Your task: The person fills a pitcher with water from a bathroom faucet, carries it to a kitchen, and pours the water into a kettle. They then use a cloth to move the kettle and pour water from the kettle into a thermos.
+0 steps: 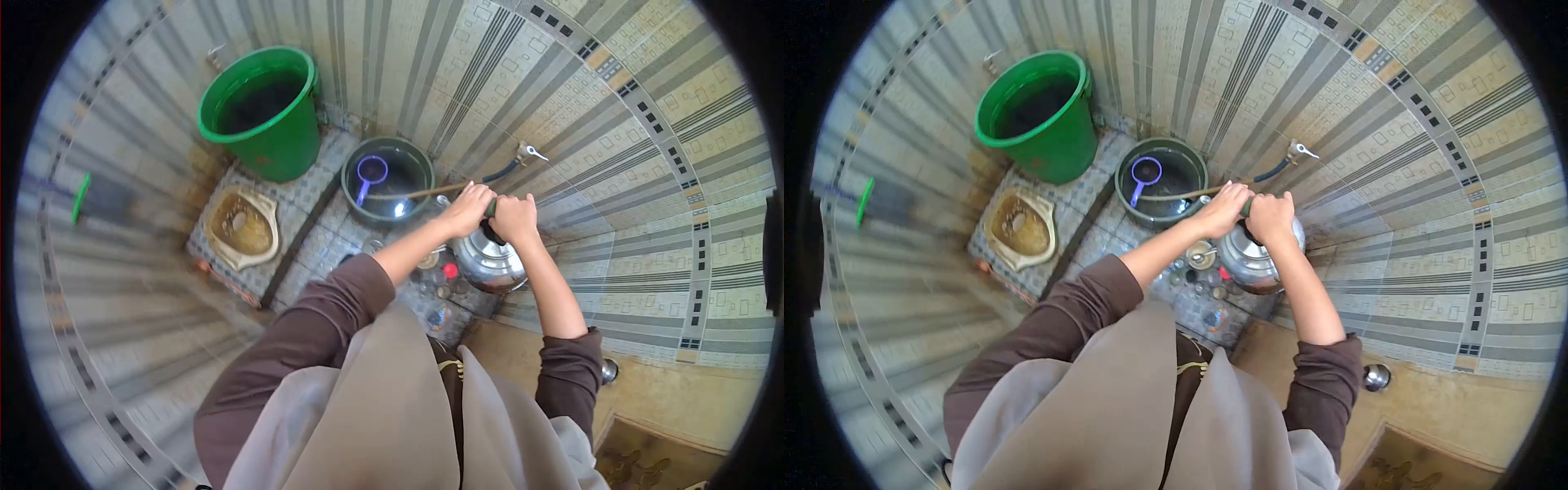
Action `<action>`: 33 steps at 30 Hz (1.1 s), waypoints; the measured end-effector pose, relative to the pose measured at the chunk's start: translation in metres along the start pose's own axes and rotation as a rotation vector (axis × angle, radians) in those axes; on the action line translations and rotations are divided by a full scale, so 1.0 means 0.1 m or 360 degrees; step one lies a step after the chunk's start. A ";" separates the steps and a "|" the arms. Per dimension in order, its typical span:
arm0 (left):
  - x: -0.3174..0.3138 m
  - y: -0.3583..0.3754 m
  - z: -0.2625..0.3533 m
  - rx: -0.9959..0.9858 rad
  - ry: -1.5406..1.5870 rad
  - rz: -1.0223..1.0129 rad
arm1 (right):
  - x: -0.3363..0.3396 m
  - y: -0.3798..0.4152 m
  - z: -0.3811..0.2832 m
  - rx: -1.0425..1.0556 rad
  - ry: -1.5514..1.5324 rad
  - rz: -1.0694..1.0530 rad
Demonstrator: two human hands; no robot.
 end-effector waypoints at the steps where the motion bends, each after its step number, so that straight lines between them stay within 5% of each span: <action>1: 0.03 -0.07 -0.16 0.0026 0.0024 -0.0012 | -0.07 -0.17 -0.03 -0.0016 0.0034 -0.0092; 14: 0.42 -0.42 -1.26 0.0155 0.0339 0.0092 | -0.34 -1.40 -0.37 -0.0006 0.0207 -0.0369; 33: 0.46 -0.38 -1.51 0.0298 0.0566 0.0172 | -0.53 -1.63 -0.57 0.0136 0.0507 -0.0695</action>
Point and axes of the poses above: each hand's wrist, its own y-axis away from the middle knuckle, its own x-axis out of the back of the hand, z = x × y, the point moved 10 cm from there along -y, towards the middle knuckle, and after that the axes turned 6 degrees about z, right-handed, at the moved point
